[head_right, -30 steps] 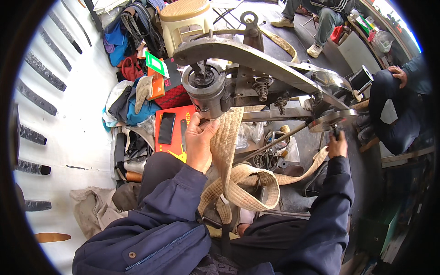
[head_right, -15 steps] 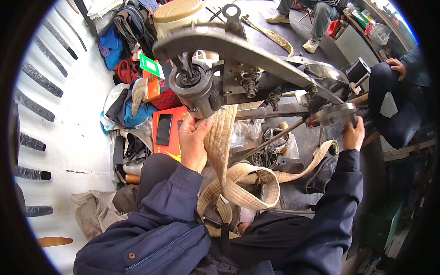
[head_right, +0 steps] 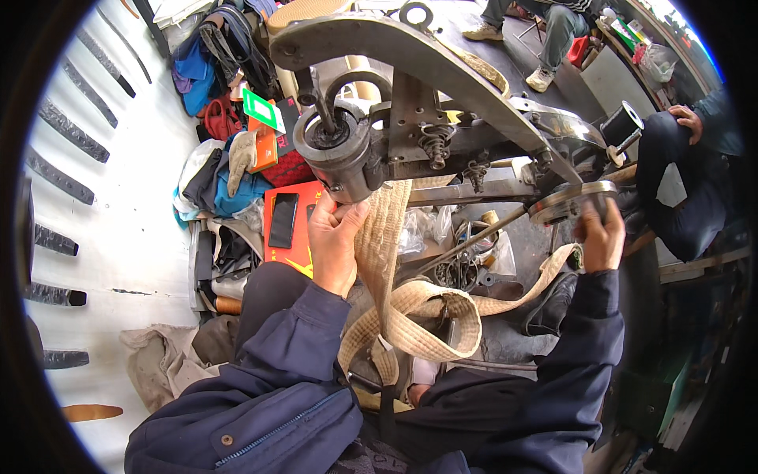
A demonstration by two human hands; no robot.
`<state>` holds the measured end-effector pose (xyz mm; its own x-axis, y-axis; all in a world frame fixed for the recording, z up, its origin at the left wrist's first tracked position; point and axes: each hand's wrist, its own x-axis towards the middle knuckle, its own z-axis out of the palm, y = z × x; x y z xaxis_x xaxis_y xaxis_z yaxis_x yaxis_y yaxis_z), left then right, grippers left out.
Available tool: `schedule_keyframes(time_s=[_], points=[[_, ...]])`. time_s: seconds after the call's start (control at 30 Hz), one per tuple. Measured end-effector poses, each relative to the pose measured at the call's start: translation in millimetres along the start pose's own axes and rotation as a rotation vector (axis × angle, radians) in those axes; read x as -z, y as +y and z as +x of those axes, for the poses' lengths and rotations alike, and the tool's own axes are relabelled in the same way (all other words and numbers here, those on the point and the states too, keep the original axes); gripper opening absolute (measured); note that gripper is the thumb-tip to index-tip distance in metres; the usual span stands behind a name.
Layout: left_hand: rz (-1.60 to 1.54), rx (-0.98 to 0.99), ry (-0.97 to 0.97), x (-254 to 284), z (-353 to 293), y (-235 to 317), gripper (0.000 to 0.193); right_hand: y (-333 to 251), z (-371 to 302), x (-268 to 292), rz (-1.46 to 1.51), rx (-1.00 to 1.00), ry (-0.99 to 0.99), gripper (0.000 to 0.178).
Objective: The person operates a sewing machine to stitch a long woven strap. They guide the strap through the machine with both hands, periodically stopping to reposition the material and continue sewing along its length.
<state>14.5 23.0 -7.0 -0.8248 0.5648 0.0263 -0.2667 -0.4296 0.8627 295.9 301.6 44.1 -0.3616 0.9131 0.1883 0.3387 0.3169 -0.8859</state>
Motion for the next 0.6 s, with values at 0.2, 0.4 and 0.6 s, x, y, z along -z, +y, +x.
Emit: schedule_keyframes(time_s=[0.2,0.4,0.6], points=[[-0.002,0.041,-0.032,2.1,-13.2,4.6,0.035,74.9,36.2,27.5,-0.224,-0.087,0.248,0.015],[-0.122,0.121,0.036,4.9,-27.5,0.1,0.031,114.9,10.9,-4.7,-0.107,-0.393,-0.025,0.013],[-0.094,0.063,0.065,2.2,-23.4,-3.4,0.027,38.8,-30.8,-48.9,0.029,-0.374,-0.325,0.025]])
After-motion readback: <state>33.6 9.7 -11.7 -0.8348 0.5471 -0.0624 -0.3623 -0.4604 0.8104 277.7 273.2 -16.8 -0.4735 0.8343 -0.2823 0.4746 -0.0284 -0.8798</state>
